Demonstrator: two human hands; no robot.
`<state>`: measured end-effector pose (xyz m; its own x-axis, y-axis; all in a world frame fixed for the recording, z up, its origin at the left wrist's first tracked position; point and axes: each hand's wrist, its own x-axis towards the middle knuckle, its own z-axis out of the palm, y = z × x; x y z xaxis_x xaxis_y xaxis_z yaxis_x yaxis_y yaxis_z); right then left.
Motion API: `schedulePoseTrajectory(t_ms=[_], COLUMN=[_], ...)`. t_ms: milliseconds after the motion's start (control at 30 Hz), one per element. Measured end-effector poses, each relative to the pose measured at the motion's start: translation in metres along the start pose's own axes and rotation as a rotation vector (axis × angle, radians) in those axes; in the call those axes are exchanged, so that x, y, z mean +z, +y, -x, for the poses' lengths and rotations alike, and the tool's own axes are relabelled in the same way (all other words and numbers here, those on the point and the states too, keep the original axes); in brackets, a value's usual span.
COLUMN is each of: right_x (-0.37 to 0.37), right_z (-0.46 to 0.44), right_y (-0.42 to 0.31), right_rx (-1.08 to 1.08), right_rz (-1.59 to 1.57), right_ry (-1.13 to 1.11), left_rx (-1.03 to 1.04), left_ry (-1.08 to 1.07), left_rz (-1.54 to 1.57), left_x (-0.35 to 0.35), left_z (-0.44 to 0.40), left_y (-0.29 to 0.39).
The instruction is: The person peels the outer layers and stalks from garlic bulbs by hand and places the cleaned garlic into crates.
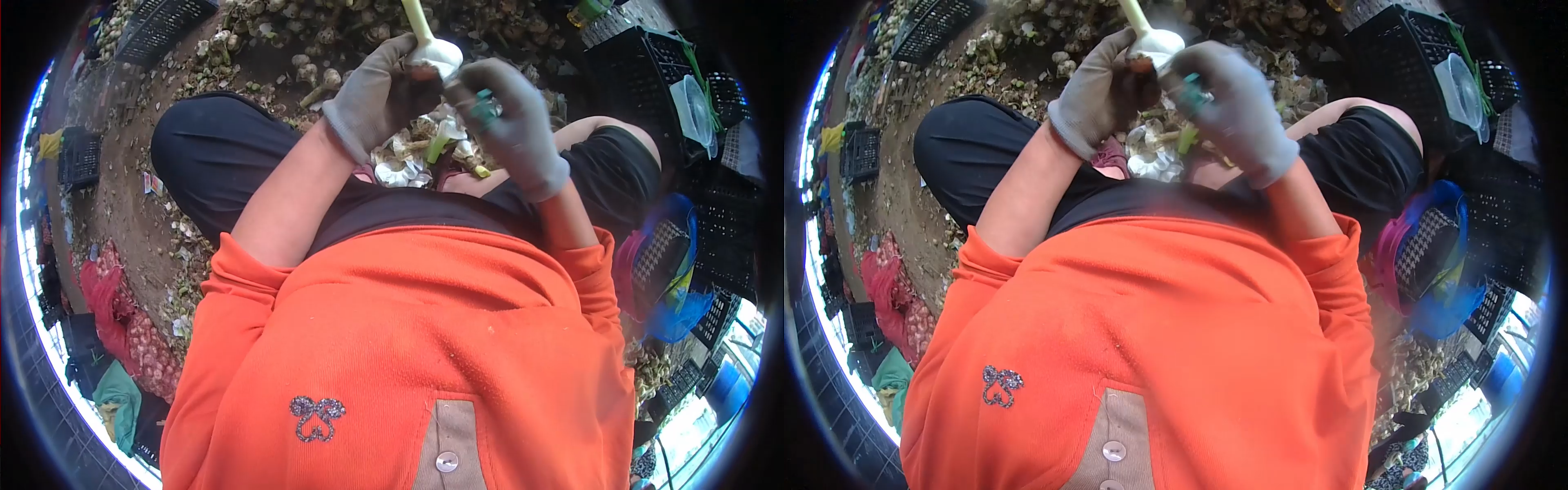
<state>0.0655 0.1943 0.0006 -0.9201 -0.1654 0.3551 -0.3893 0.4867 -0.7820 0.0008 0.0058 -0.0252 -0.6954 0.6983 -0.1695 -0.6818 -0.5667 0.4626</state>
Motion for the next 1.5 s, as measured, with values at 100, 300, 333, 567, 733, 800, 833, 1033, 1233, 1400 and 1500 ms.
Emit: schedulePoseTrajectory(t_ms=[100, 300, 333, 567, 733, 800, 833, 1033, 1233, 1400, 1500], right_x=[-0.023, -0.024, -0.022, -0.017, -0.004, -0.002, 0.001, 0.008, 0.027, 0.031, 0.047], right_z=[-0.004, -0.003, -0.003, -0.005, -0.002, 0.0, 0.005, 0.013, -0.01, -0.001, -0.001], right_y=[0.001, -0.005, -0.007, -0.03, -0.025, -0.008, 0.0, 0.033, -0.015, 0.028, 0.048], right_rx=[0.328, 0.421, 0.436, 0.367, 0.435, 0.259, 0.336, 0.213, 0.877, 0.85, 0.783], right_rz=[-0.584, -0.872, -0.896, -0.939, -0.496, -0.047, 0.062, 0.245, -0.909, -1.458, -1.386], right_ry=[0.111, 0.101, 0.099, -0.078, -0.36, -0.437, -0.464, -0.321, -0.078, -0.209, -0.158], left_rx=[-0.038, -0.059, -0.033, -0.034, 0.208, 0.272, 0.185, 0.178, 0.202, 0.093, 0.135], left_ry=[-0.01, 0.044, 0.043, 0.438, 0.488, 0.582, 0.459, 0.461, 0.428, 0.299, 0.29], left_rz=[-0.236, -0.661, -0.803, -0.901, -0.485, -0.504, -0.376, -0.429, -1.026, -0.671, -0.858], left_x=[0.014, 0.013, 0.007, 0.006, -0.009, -0.017, -0.02, -0.026, -0.002, 0.009, 0.023], left_z=[0.006, 0.009, 0.008, 0.004, -0.002, -0.005, -0.005, 0.001, -0.001, 0.003, 0.012], left_y=[0.006, -0.001, -0.002, 0.009, 0.003, 0.008, 0.013, 0.018, -0.005, -0.011, -0.013])
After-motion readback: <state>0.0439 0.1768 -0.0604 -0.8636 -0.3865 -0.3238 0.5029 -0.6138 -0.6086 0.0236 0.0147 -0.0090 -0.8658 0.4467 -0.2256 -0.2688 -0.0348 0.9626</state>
